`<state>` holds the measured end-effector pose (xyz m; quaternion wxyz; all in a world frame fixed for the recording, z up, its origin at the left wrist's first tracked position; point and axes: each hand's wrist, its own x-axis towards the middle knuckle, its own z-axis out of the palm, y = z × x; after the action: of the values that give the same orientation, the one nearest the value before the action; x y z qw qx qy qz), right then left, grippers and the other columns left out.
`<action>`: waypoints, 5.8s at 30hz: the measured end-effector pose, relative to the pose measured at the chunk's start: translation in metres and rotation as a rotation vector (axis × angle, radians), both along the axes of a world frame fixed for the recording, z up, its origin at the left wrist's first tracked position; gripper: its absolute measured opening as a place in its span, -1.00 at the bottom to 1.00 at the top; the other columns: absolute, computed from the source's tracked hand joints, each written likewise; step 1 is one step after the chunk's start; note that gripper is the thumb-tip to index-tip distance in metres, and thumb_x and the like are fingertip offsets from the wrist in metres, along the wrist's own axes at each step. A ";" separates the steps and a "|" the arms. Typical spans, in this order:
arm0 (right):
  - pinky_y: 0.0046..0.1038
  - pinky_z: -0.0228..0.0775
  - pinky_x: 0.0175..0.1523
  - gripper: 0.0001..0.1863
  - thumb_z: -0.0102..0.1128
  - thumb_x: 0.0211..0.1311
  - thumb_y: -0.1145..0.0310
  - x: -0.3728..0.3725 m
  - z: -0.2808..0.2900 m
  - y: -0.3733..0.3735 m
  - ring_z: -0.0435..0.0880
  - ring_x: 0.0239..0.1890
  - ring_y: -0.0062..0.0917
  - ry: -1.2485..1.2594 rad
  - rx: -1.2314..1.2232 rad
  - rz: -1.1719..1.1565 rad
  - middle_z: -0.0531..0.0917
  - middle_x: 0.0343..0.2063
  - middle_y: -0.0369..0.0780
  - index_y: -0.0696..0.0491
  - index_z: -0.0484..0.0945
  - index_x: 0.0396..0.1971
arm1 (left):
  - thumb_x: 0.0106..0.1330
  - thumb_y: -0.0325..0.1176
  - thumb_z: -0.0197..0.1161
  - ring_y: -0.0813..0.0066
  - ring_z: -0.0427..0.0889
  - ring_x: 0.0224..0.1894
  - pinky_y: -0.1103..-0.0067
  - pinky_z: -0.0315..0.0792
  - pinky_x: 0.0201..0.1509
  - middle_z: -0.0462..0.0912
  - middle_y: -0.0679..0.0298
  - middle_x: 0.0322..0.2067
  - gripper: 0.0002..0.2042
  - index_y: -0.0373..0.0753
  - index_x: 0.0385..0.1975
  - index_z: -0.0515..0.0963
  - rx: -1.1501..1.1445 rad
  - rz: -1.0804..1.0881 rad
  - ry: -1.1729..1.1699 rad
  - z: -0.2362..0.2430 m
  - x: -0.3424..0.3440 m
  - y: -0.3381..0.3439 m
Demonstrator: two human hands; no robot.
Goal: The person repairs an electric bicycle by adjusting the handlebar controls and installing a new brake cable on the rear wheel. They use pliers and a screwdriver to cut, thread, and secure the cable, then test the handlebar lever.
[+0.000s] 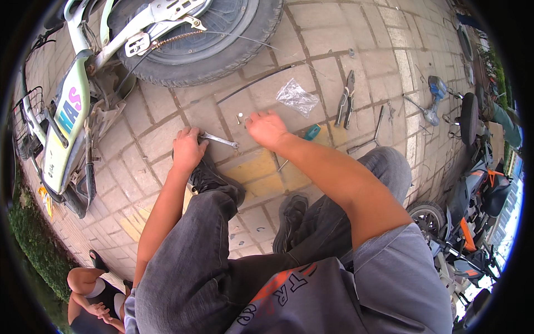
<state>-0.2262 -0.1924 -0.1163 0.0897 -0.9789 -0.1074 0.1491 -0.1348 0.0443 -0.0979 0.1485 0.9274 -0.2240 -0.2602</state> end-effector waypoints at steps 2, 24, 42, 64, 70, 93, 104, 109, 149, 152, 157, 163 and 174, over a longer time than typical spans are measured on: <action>-0.29 0.36 -0.11 -0.88 0.08 -0.01 0.39 -0.010 0.005 0.008 0.56 -0.18 -0.43 0.065 0.049 0.048 0.55 -0.35 -0.27 -0.01 0.56 -0.43 | 0.02 -0.35 0.34 0.14 0.47 -0.04 0.25 0.36 -0.03 0.51 0.15 -0.20 -0.70 -0.21 -0.22 0.51 0.003 -0.064 -0.003 -0.008 -0.008 -0.007; -0.32 0.51 -0.15 -0.87 0.08 0.02 0.48 -0.017 0.009 -0.059 0.63 -0.23 -0.28 0.116 0.020 -0.171 0.58 -0.34 -0.11 0.13 0.53 -0.38 | 0.02 -0.48 0.29 -0.02 0.59 -0.28 0.31 0.49 -0.15 0.60 -0.05 -0.31 -0.80 -0.29 -0.34 0.51 -0.319 -0.013 0.244 -0.024 -0.013 -0.073; -0.46 0.29 -0.37 -0.81 -0.05 0.39 0.35 0.067 0.065 -0.145 0.41 -0.50 -0.56 -0.409 2.025 -1.944 0.49 -0.46 -0.24 0.17 0.44 -0.23 | 0.29 -0.38 0.21 0.47 0.61 -0.32 0.53 0.55 -0.20 0.62 0.20 -0.29 -0.84 -0.29 -0.20 0.50 -1.310 0.892 0.946 0.109 0.084 -0.125; -0.21 0.43 -0.35 -0.77 0.22 0.12 0.23 0.194 0.151 -0.019 0.59 -0.43 -0.13 -0.542 0.409 -0.426 0.57 -0.40 -0.10 0.11 0.51 -0.41 | 0.20 -0.39 0.01 0.67 0.23 -0.61 0.70 0.17 -0.53 0.38 0.43 -0.52 -0.89 -0.17 -0.31 0.42 -1.552 0.787 1.433 0.093 0.131 -0.128; -0.19 0.43 -0.33 -0.77 0.23 0.11 0.24 0.191 0.145 -0.008 0.60 -0.40 -0.13 -0.521 0.402 -0.565 0.55 -0.42 -0.10 0.12 0.52 -0.41 | 0.19 -0.39 0.01 0.69 0.23 -0.61 0.71 0.16 -0.53 0.37 0.45 -0.53 -0.93 -0.15 -0.36 0.40 -1.549 0.744 1.455 0.092 0.131 -0.123; -0.26 0.45 -0.29 -0.74 0.24 0.09 0.29 0.177 0.131 -0.044 0.60 -0.39 -0.16 -0.589 0.521 -0.591 0.61 -0.38 -0.08 0.14 0.51 -0.29 | 0.22 -0.41 -0.01 0.67 0.21 -0.60 0.69 0.15 -0.51 0.33 0.43 -0.53 -0.68 -0.20 0.00 0.36 -1.504 0.819 1.406 0.100 0.132 -0.127; -0.28 0.43 -0.36 -0.71 0.27 0.10 0.24 0.186 0.145 -0.021 0.60 -0.46 -0.24 -0.546 0.406 -0.544 0.56 -0.49 -0.13 0.15 0.54 -0.31 | 0.21 -0.43 -0.05 0.66 0.21 -0.62 0.69 0.13 -0.55 0.36 0.43 -0.55 -0.85 -0.16 -0.26 0.43 -1.545 0.807 1.299 0.096 0.129 -0.134; -0.20 0.44 -0.32 -0.68 0.27 0.07 0.16 0.186 0.136 -0.027 0.60 -0.40 -0.15 -0.620 0.413 -0.391 0.55 -0.41 -0.12 0.13 0.50 -0.39 | 0.20 -0.41 -0.05 0.66 0.21 -0.61 0.69 0.14 -0.55 0.35 0.43 -0.56 -0.87 -0.19 -0.33 0.43 -1.585 0.714 1.412 0.098 0.130 -0.131; -0.37 0.44 -0.22 -0.73 0.28 0.02 0.33 0.187 0.133 -0.032 0.60 -0.36 -0.29 -0.368 0.827 -0.532 0.61 -0.40 -0.13 0.14 0.55 -0.28 | 0.16 -0.39 0.01 0.64 0.24 -0.61 0.67 0.18 -0.52 0.35 0.42 -0.51 -0.79 -0.22 -0.21 0.45 -1.570 0.727 1.394 0.088 0.128 -0.126; -0.45 0.44 -0.30 -0.73 0.24 0.03 0.43 0.192 0.127 -0.029 0.60 -0.46 -0.46 -0.182 1.197 -0.746 0.63 -0.43 -0.16 0.22 0.55 -0.25 | 0.17 -0.39 0.01 0.64 0.24 -0.62 0.67 0.18 -0.51 0.37 0.41 -0.52 -0.67 -0.23 -0.03 0.41 -1.545 0.745 1.365 0.089 0.129 -0.127; -0.53 0.46 -0.29 -0.73 0.11 0.08 0.55 0.194 0.131 -0.038 0.61 -0.41 -0.62 0.159 1.503 -0.981 0.65 -0.41 -0.18 0.27 0.56 -0.18 | 0.18 -0.38 0.00 0.66 0.23 -0.62 0.69 0.17 -0.52 0.38 0.39 -0.52 -0.59 -0.25 0.08 0.32 -1.485 0.773 1.274 0.095 0.128 -0.126; -0.50 0.47 -0.24 -0.73 0.07 0.10 0.56 0.186 0.129 -0.028 0.65 -0.38 -0.55 -0.031 1.266 -0.662 0.69 -0.36 -0.15 0.24 0.57 -0.17 | 0.21 -0.39 -0.04 0.70 0.19 -0.62 0.71 0.12 -0.53 0.37 0.44 -0.52 -0.63 -0.24 0.05 0.36 -1.361 0.738 1.140 0.096 0.126 -0.124; -0.28 0.46 -0.24 -0.77 0.19 -0.05 0.35 0.174 0.127 -0.037 0.61 -0.40 -0.12 -0.300 0.595 -0.695 0.62 -0.52 0.00 0.21 0.57 -0.42 | 0.28 -0.43 0.06 0.70 0.27 -0.62 0.69 0.18 -0.54 0.47 0.39 -0.46 -0.80 -0.31 -0.15 0.46 -1.280 0.767 1.115 0.103 0.120 -0.125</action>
<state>-0.0520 -0.2292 0.0110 0.3940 -0.8994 0.1762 -0.0696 -0.0152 -0.0806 0.0055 0.7934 0.4205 0.1007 -0.4284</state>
